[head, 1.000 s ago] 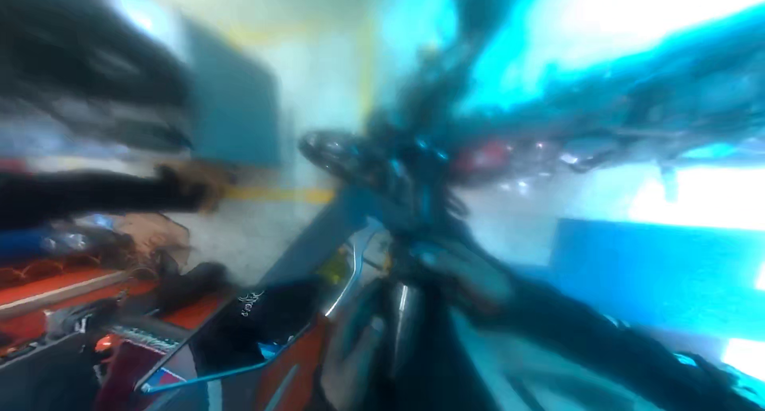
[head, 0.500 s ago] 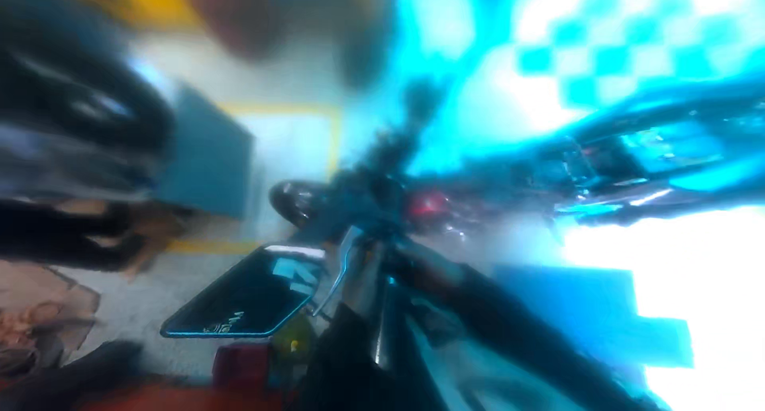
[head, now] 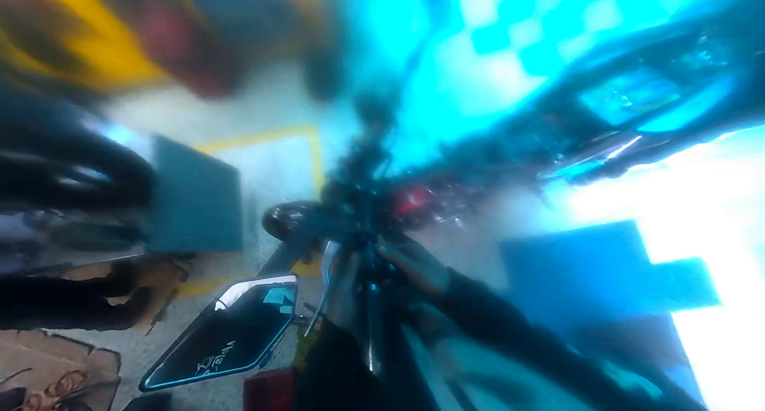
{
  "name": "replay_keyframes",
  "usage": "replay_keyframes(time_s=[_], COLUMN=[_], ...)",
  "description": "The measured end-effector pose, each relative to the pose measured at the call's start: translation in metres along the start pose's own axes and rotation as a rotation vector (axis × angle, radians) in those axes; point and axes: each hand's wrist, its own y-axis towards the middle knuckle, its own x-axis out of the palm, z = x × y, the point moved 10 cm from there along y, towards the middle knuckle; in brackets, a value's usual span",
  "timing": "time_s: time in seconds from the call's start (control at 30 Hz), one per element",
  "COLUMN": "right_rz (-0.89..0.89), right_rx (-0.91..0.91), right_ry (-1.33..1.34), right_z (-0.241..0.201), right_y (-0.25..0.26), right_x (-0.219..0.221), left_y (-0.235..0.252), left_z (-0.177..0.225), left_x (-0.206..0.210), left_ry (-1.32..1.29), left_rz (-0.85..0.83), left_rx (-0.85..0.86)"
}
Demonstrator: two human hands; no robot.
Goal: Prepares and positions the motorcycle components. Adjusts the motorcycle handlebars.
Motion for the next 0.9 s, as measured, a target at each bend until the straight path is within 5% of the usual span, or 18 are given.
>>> replay_keyframes(time_s=[0.43, 0.6, 0.73, 0.83, 0.9], right_rz=[-0.047, -0.136, -0.061, 0.0, 0.055], right_rx=[0.029, 0.015, -0.096, -0.15, -0.372], right_ry=[-0.005, 0.298, 0.371, 0.223, 0.144], right_z=[-0.009, 0.038, 0.064, 0.043, 0.028], right_y=[-0.006, 0.01, 0.023, 0.008, 0.008], right_x=[-0.005, -0.005, -0.03, -0.054, -0.054], left_y=[-0.007, -0.012, -0.005, -0.009, -0.009], left_z=[0.012, 0.022, 0.015, 0.015, 0.016], left_x=[0.01, 0.016, 0.01, 0.01, 0.012], left_ry=[0.005, 0.123, 0.084, 0.078, 0.113], left_rz=[0.056, 0.135, 0.041, 0.104, 0.111], left_rx=[0.033, 0.014, 0.068, 0.049, 0.045])
